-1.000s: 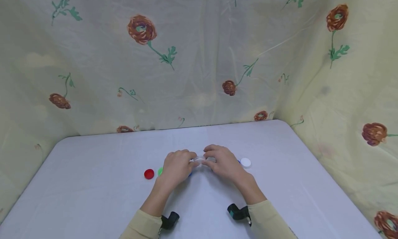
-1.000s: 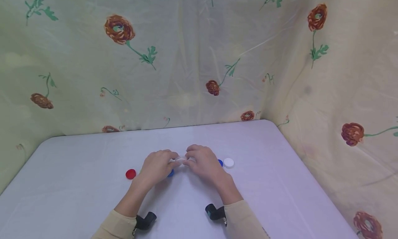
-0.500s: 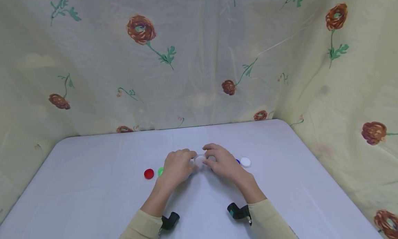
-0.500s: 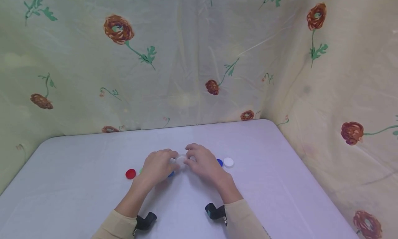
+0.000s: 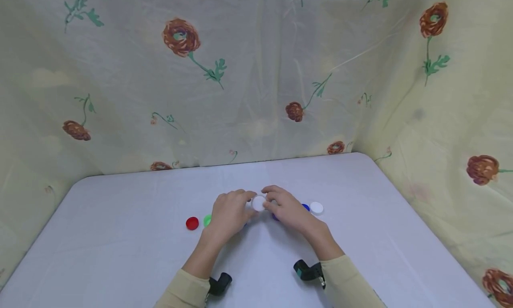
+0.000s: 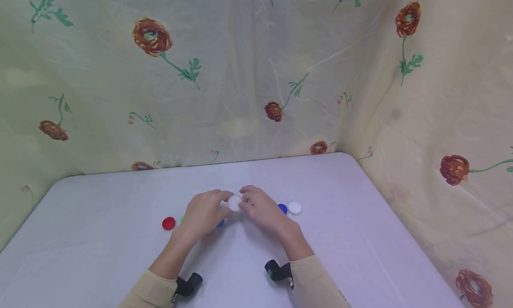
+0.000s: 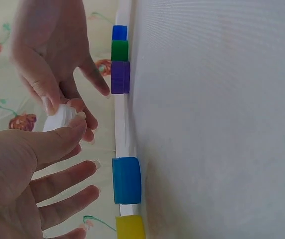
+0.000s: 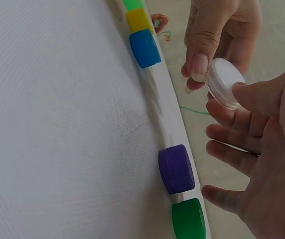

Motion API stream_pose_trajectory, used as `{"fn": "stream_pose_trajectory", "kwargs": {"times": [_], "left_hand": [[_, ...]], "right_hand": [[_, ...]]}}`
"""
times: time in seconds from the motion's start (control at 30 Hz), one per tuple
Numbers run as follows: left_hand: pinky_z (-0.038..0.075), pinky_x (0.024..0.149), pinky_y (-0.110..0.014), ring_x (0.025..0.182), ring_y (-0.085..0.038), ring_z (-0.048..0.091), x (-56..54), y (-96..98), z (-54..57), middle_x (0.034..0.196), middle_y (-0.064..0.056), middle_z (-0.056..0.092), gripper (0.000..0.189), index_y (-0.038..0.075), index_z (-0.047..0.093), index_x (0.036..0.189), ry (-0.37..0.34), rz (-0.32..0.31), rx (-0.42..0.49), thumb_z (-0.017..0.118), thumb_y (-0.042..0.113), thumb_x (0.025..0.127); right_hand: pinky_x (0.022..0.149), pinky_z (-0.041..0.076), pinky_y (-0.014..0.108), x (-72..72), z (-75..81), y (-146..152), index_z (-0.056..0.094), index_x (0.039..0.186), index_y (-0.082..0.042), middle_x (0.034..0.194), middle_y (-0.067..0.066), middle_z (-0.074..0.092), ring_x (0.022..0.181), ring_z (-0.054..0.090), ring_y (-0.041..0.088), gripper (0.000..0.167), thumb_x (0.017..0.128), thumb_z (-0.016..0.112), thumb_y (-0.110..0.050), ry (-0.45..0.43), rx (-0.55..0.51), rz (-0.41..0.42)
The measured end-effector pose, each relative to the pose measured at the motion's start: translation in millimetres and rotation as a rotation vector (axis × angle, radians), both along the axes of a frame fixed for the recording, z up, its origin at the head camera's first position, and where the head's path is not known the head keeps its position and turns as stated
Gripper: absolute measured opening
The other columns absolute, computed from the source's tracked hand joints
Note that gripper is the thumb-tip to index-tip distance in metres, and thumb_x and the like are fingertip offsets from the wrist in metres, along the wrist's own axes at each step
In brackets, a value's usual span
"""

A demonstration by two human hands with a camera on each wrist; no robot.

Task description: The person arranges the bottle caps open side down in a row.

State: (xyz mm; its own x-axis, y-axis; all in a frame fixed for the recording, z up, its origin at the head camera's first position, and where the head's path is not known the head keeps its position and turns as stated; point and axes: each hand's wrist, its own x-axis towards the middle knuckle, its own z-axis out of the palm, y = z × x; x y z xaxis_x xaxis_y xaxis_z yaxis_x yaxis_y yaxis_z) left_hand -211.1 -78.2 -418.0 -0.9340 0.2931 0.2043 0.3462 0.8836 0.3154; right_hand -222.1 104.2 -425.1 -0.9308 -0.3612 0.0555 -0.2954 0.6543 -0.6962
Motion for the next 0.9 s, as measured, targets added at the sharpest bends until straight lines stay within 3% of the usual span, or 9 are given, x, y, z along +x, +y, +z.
{"fn": "stream_pose_trajectory", "kwargs": {"times": [0.3, 0.53, 0.67, 0.8, 0.9], "left_hand": [[0.053, 0.090, -0.043, 0.105, -0.023, 0.070, 0.6, 0.2, 1.3, 0.115, -0.002, 0.074, 0.048, 0.022, 0.070, 0.124, -0.001, -0.013, 0.003, 0.084, 0.032, 0.079], [0.053, 0.089, -0.045, 0.103, -0.022, 0.070, -0.2, -3.3, -1.3, 0.112, -0.003, 0.074, 0.047, 0.022, 0.070, 0.122, -0.034, -0.034, 0.006, 0.084, 0.032, 0.079], [0.053, 0.088, -0.044, 0.103, -0.023, 0.070, 0.2, -3.5, -1.0, 0.112, -0.003, 0.074, 0.045, 0.021, 0.071, 0.121, -0.049, -0.034, 0.009, 0.084, 0.033, 0.079], [0.053, 0.089, -0.044, 0.104, -0.022, 0.069, 0.5, -3.4, -0.5, 0.114, -0.004, 0.074, 0.046, 0.020, 0.071, 0.122, -0.067, -0.034, 0.007, 0.083, 0.034, 0.080], [0.052, 0.089, -0.043, 0.103, -0.021, 0.069, 0.6, -3.4, -0.4, 0.114, -0.003, 0.074, 0.045, 0.020, 0.071, 0.121, -0.080, -0.035, 0.009, 0.083, 0.034, 0.080]], "right_hand": [[0.117, 0.033, 0.053, -1.5, 0.5, 1.7, 0.064, 0.083, -0.006, 0.146, 0.012, 0.053, 0.141, 0.044, 0.036, 0.024, 0.099, 0.054, -0.022, -0.022, -0.012, 0.015], [0.114, 0.038, 0.051, -1.7, -0.1, 3.8, 0.065, 0.078, -0.014, 0.146, 0.009, 0.053, 0.140, 0.046, 0.033, 0.016, 0.092, 0.065, -0.020, -0.006, 0.054, 0.031], [0.113, 0.039, 0.051, -2.6, -2.5, 7.1, 0.072, 0.092, -0.013, 0.145, 0.010, 0.053, 0.138, 0.048, 0.033, 0.008, 0.092, 0.067, -0.020, 0.045, 0.084, 0.066], [0.114, 0.038, 0.051, -2.8, -2.0, 7.9, 0.071, 0.113, -0.012, 0.145, 0.011, 0.054, 0.138, 0.048, 0.033, 0.024, 0.090, 0.071, -0.020, 0.101, 0.100, 0.060], [0.114, 0.038, 0.051, -2.8, -0.7, 7.3, 0.069, 0.119, -0.014, 0.145, 0.009, 0.054, 0.139, 0.047, 0.032, 0.031, 0.089, 0.073, -0.020, 0.118, 0.116, 0.053]]}}
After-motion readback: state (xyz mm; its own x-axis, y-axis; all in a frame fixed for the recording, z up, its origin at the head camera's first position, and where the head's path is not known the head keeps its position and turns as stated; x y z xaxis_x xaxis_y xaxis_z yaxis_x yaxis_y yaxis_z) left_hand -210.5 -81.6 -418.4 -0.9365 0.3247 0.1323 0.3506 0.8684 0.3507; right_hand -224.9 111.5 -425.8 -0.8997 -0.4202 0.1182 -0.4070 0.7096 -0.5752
